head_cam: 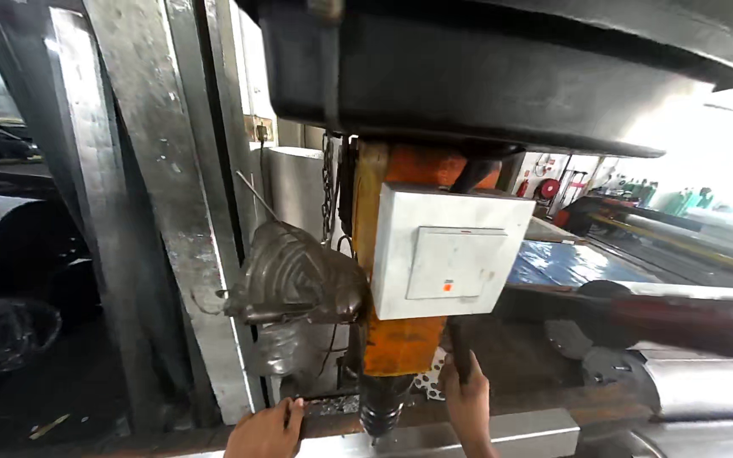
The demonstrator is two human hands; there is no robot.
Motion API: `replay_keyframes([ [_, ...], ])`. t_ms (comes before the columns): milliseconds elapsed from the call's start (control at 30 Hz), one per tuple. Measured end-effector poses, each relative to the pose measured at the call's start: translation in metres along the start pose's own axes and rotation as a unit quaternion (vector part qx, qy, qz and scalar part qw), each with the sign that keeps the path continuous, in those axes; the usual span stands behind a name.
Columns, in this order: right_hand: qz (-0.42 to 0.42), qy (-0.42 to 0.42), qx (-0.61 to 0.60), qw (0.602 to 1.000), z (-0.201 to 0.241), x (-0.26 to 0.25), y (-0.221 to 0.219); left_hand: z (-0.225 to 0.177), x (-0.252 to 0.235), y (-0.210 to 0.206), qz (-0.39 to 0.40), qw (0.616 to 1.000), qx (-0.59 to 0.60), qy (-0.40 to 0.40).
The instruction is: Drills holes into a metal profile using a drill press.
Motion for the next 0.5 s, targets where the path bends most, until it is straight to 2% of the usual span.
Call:
replay_keyframes([
  [167,0.119,-0.077,-0.054,0.988,0.066,0.039,0.044,0.001,0.000,0.000,0.006,1.000,0.010,0.015],
  [333,0.189,-0.013,-0.184,0.965,0.144,0.054,0.090,0.000,0.001,-0.002,0.000,1.000,0.002,0.018],
  [400,0.175,0.009,-0.206,0.963,0.145,0.057,0.093,0.000,0.002,-0.002,0.001,1.000,0.004,0.018],
  [500,0.148,0.067,-0.162,0.973,0.096,0.062,0.072,-0.001,0.001,0.001,-0.004,1.000,0.009,0.017],
])
Point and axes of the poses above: each hand's wrist, its own x-axis away from the middle knuckle, its own y-axis out of the back of the hand, z = x × y, the point moved 5 cm from there along -x, towards the middle knuckle, and after that the axes turned 8 degrees about -x, right-handed, at the moved point
